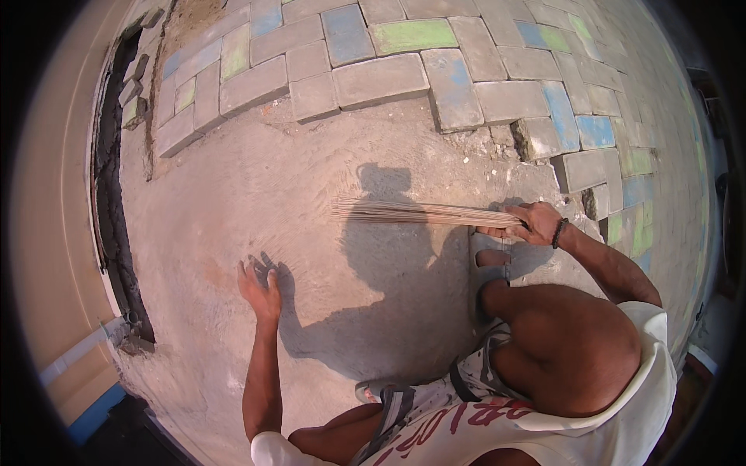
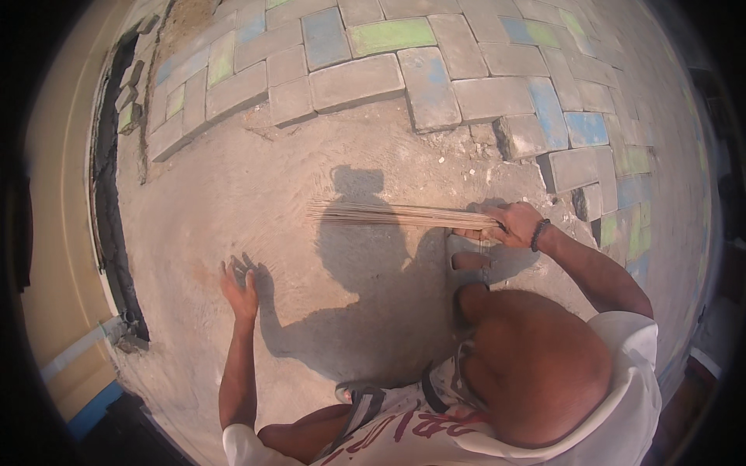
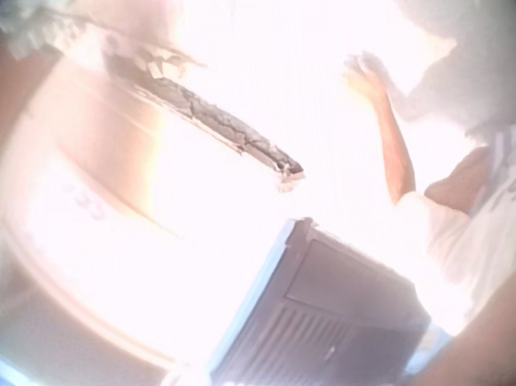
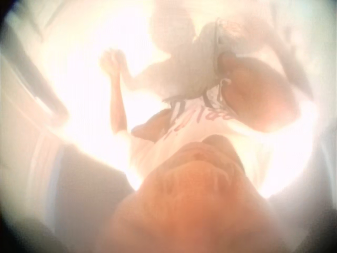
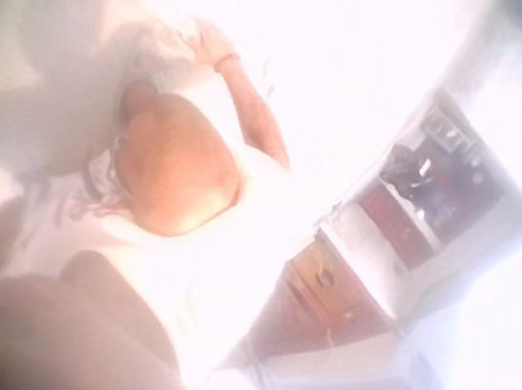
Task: The person carries stacks of rectangular paving tiles and places them onto a prepared ground surface. Another worker is visible laying tiles nearby. The person then sweeps the area with a broom.
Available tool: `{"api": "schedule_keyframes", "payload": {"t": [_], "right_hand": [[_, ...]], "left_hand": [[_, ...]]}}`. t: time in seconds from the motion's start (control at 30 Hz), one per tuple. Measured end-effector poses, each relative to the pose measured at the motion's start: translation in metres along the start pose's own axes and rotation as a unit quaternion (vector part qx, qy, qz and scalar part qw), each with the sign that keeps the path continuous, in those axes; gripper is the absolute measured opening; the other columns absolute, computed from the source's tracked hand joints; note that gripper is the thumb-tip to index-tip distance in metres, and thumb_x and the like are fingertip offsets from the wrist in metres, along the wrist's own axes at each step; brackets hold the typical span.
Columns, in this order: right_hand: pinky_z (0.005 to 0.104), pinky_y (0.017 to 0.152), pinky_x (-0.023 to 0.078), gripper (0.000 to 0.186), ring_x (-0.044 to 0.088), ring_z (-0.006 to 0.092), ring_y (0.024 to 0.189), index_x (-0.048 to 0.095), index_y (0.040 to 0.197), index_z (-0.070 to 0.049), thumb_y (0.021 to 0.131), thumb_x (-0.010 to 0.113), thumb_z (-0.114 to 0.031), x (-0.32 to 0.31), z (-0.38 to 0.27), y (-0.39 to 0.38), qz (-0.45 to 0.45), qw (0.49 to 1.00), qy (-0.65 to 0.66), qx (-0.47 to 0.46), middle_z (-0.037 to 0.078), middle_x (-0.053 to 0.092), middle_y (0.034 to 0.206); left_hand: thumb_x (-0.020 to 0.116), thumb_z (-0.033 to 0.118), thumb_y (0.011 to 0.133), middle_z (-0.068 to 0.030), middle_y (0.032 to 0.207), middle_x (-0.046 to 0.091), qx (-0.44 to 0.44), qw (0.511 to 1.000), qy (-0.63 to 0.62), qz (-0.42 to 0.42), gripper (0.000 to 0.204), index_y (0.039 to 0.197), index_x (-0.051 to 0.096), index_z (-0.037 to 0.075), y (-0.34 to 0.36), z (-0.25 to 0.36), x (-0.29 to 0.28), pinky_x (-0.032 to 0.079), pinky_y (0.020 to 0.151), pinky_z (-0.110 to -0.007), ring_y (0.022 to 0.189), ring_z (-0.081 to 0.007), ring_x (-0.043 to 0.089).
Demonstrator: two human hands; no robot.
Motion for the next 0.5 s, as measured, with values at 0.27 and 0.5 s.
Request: {"api": "schedule_keyframes", "payload": {"t": [0.27, 0.5], "right_hand": [[0.0391, 0.058, 0.045, 0.049, 0.059, 0.0336, 0.06, 0.049, 0.119, -0.006, 0.084, 0.054, -0.04, -0.054, 0.073, -0.055, 0.047, 0.973, 0.062, 0.219, 0.017, 0.058, 0.067], [0.0433, 0.059, 0.045, 0.046, 0.06, 0.0379, 0.066, 0.051, 0.116, -0.006, 0.082, 0.056, -0.036, -0.016, -0.021, -0.004, -0.007, 0.998, 0.06, 0.028, 0.02, 0.06, 0.07]], "left_hand": [[0.062, 0.016, 0.077, -0.0321, 0.134, 0.027, -0.007, 1.0, 0.001, -0.018, 0.056, 0.125, 0.04, -0.002, 0.007, 0.016, -0.002, 0.022, 0.102, -0.049, 0.124, -0.0442, 0.027], [0.062, 0.019, 0.078, -0.0325, 0.135, 0.022, 0.084, 0.996, 0.02, -0.032, 0.061, 0.128, 0.035, -0.002, 0.013, 0.057, 0.031, 0.018, 0.101, -0.053, 0.124, -0.0469, 0.022]]}}
Point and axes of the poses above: each hand's wrist, its own y-axis towards the middle knuckle, its own x-axis out of the palm, z = x × y, the point moved 10 cm from there along y, towards the middle knuckle
